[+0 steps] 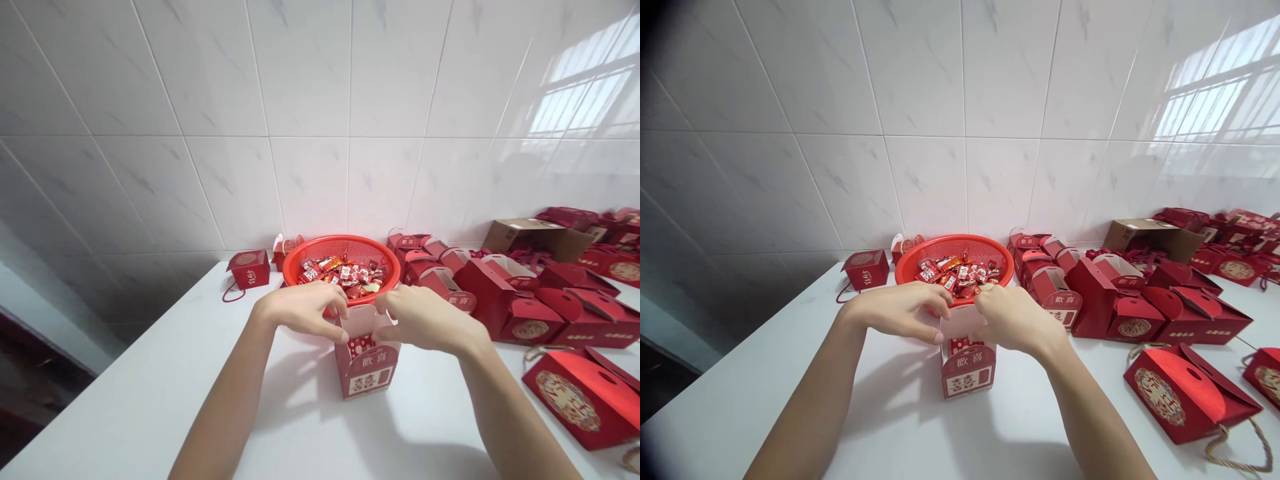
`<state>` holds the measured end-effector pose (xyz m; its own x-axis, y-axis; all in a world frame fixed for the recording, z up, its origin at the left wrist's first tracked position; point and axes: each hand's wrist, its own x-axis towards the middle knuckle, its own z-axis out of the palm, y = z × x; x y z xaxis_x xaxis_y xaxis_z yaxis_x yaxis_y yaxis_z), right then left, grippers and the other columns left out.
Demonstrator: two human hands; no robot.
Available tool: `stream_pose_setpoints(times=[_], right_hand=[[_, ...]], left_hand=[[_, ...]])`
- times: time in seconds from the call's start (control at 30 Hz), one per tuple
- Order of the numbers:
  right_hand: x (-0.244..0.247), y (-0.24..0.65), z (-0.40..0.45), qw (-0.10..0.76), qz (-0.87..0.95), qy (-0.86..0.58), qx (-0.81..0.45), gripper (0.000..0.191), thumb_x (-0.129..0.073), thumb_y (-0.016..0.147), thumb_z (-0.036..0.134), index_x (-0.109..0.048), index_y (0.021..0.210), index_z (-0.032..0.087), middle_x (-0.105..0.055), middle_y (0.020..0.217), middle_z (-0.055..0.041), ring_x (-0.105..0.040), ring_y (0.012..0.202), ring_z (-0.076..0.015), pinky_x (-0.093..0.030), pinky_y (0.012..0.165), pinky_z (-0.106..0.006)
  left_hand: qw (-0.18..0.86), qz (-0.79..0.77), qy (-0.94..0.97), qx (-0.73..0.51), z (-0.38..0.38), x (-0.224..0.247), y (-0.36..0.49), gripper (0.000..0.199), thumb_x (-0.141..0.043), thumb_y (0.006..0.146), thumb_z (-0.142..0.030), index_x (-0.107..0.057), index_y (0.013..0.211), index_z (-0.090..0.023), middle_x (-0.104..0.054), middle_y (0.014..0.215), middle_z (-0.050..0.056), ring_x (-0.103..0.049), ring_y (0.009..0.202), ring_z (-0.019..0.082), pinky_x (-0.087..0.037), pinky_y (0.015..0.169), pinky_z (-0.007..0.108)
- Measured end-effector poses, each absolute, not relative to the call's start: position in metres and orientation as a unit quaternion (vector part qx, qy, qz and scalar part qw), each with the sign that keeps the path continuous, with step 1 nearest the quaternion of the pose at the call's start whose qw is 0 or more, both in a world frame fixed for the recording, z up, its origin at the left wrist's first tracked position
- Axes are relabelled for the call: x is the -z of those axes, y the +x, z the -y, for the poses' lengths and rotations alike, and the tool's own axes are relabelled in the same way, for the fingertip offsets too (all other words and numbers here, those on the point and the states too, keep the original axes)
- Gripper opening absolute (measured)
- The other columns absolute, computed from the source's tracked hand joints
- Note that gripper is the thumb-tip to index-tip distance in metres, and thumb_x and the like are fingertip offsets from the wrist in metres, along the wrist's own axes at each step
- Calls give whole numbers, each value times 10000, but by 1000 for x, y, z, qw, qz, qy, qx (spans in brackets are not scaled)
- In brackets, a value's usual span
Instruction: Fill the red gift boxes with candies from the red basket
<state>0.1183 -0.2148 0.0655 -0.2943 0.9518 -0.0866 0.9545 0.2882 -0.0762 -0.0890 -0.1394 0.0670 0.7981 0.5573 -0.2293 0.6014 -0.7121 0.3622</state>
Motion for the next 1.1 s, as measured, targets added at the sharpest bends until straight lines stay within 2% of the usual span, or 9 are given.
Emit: stream_pose_setpoints(times=[0.2,0.3,0.4,0.53,0.6,0.7,0.8,0.93,1.1], right_hand=[[-59,115,225,48,-808,584,61,277,-734,794,438,-647,801,175,-694,740,-45,-636,688,-224,-295,537,-278],[-59,118,232,24,-812,579,67,326,-756,783,463,-676,926,181,-720,860,-71,-661,780,-245,-350,589,-271],[-61,117,237,-19,-823,564,71,351,-721,821,395,-658,1112,210,-726,937,-71,-670,842,-244,-380,637,-263],[-62,114,237,-20,-847,524,88,392,-676,840,295,-595,1217,223,-710,865,-29,-639,729,-206,-349,588,-254],[-61,114,234,1,-851,516,97,385,-678,838,308,-588,1196,198,-678,796,-18,-596,653,-190,-329,551,-253],[-61,118,228,23,-854,504,128,403,-673,859,452,-592,1141,175,-627,737,-10,-540,600,-170,-318,531,-251],[-61,122,224,40,-860,484,157,491,-679,840,556,-597,1143,178,-611,738,-6,-526,605,-161,-319,541,-245],[-62,123,221,63,-857,486,159,373,-709,845,465,-638,1075,180,-615,752,-6,-519,619,-152,-308,528,-238],[-60,124,216,17,-869,455,193,250,-663,893,371,-659,1060,186,-667,835,-14,-542,647,-138,-334,544,-229]], left_hand=[[214,-322,919,73,140,-66,-85,499,-699,777,-506,-698,1171,-199,-692,1110,58,-615,1007,232,-453,774,273],[214,-334,915,77,143,-65,-80,483,-687,779,-525,-695,1150,-215,-692,1019,42,-614,920,217,-428,686,264],[199,-342,915,78,146,-61,-74,369,-673,788,-483,-685,1051,-226,-657,932,21,-592,856,202,-380,611,260],[189,-334,922,58,153,-54,-65,204,-661,777,-352,-593,913,-216,-622,902,9,-577,832,195,-359,595,264],[183,-359,914,47,158,-51,-61,271,-685,749,-347,-533,935,-221,-611,903,9,-578,822,203,-351,576,269],[175,-400,899,40,164,-49,-57,419,-721,709,-364,-461,1009,-226,-593,859,6,-579,774,215,-324,519,278],[166,-412,895,45,165,-49,-55,440,-710,719,-366,-441,1036,-222,-594,862,15,-586,772,222,-318,497,279],[154,-383,909,65,161,-48,-55,286,-679,739,-357,-498,910,-218,-601,885,19,-577,757,201,-321,509,276],[172,-336,921,94,154,-50,-61,135,-604,771,-331,-585,782,-198,-618,789,21,-538,647,173,-304,498,282]])
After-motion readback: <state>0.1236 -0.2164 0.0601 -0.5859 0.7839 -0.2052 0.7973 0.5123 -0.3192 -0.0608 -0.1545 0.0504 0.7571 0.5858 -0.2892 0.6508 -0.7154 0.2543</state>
